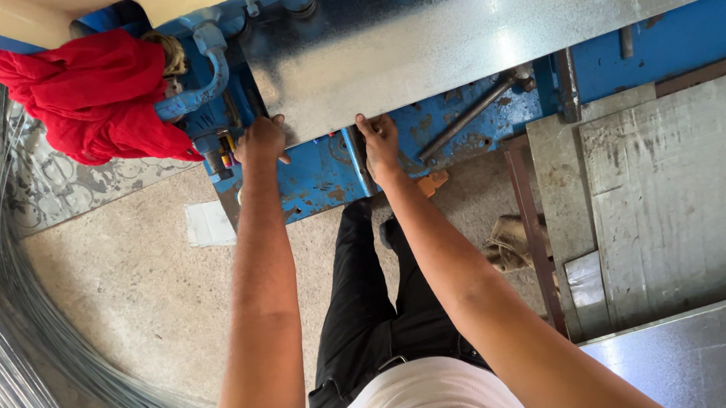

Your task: The person repeatedly places a large metal sheet into a blue press brake machine, aligns it, and bends it. They measure the sheet with a tape measure and adjust the machine's handle to perform the bending operation multiple times.

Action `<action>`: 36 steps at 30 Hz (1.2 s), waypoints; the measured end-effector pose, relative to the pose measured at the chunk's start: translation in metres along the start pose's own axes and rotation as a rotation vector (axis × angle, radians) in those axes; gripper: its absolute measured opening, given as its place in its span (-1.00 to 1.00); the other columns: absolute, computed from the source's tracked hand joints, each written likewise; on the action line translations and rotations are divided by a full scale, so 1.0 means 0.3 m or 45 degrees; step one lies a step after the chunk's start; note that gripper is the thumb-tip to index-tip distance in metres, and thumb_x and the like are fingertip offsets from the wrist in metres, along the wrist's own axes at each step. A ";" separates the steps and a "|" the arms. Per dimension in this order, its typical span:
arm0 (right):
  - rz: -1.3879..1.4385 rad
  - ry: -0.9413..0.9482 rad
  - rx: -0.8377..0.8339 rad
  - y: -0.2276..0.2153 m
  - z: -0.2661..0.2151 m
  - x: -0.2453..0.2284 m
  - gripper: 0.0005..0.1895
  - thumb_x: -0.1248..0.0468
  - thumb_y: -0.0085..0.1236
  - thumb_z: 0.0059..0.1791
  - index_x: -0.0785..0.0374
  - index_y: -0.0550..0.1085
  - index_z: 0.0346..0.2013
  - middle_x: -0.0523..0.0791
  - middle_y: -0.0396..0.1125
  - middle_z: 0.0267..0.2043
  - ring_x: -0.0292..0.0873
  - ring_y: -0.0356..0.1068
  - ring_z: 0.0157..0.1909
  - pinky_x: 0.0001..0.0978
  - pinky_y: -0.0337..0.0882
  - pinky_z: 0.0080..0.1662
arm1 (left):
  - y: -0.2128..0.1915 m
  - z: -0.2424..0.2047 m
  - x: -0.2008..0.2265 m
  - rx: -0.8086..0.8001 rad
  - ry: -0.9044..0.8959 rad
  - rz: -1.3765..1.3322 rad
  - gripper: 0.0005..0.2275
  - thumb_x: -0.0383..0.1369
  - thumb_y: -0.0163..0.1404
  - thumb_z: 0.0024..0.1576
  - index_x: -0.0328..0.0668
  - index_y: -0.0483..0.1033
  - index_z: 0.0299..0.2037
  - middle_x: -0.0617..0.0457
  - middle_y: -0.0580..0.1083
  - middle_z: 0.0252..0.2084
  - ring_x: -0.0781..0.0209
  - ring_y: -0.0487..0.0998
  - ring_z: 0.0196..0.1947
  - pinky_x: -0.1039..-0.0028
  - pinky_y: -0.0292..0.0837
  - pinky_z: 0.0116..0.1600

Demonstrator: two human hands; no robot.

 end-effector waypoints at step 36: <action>-0.145 -0.026 -0.089 0.039 -0.020 -0.037 -0.65 0.09 0.26 0.05 0.29 0.49 -0.05 -0.17 0.42 -0.16 -0.32 0.36 -0.12 -0.45 0.39 -0.04 | 0.078 0.096 -0.005 -0.153 0.064 0.047 -0.53 0.05 -0.40 0.35 0.12 0.47 0.22 -0.04 0.66 -0.47 0.10 0.53 -0.47 0.21 0.40 -0.05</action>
Point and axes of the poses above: each hand's wrist, its own z-axis towards the middle knuckle, its own y-axis out of the palm, x = y × z, the point moved 8 cm from there along z, towards the middle knuckle
